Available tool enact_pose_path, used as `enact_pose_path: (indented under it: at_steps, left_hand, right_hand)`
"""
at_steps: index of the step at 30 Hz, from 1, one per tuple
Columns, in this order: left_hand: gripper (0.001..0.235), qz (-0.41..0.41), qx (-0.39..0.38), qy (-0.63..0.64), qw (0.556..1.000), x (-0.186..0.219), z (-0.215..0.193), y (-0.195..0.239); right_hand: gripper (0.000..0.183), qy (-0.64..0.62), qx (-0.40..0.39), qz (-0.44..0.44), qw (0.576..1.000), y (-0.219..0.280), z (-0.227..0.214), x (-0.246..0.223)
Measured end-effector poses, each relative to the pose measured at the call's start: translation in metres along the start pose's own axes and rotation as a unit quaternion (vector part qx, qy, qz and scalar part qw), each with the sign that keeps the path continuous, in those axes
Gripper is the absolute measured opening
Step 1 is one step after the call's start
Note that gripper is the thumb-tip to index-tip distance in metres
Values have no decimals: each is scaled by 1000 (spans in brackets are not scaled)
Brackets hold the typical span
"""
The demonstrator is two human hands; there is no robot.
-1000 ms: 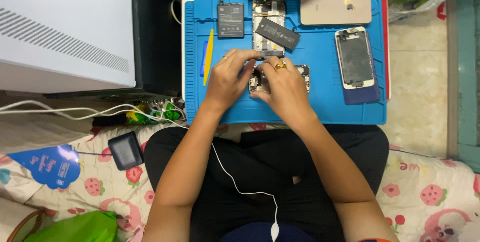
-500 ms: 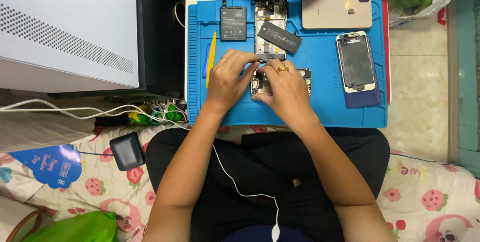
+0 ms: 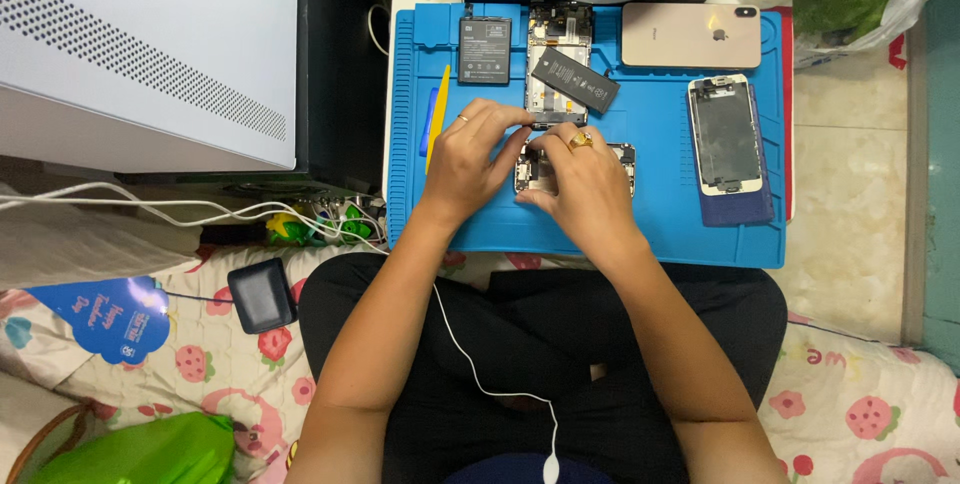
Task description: The person disassembles a smartphone by removing the back cover and battery. They then use a plastic pry tool to detach the battery and disconnect internal cables. The person places the removed components on a blue work mat.
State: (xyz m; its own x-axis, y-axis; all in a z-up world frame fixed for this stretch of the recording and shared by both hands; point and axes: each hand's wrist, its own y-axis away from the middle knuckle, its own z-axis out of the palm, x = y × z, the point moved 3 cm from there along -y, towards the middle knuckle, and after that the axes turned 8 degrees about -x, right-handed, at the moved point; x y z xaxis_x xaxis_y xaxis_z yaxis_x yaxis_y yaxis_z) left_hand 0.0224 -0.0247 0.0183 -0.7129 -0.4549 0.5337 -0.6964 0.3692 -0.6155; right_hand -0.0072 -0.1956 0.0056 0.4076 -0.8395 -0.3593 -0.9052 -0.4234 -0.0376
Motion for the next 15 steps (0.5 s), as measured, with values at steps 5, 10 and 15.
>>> enact_pose_path:
  at_steps: [5, 10, 15]
  left_hand:
    - [16, 7, 0, -25, 1000, -5, 5, 4]
    - [16, 2, 3, -11, 1000, -4, 4, 3]
    - [17, 11, 1, -37, 999, -9, 9, 6]
  right_hand:
    - [61, 4, 2, 1, 1000, 1, -1, -1]
    - [62, 9, 0, -3, 1000, 1, 0, -1]
    - [61, 6, -6, 6, 1000, 1, 0, -1]
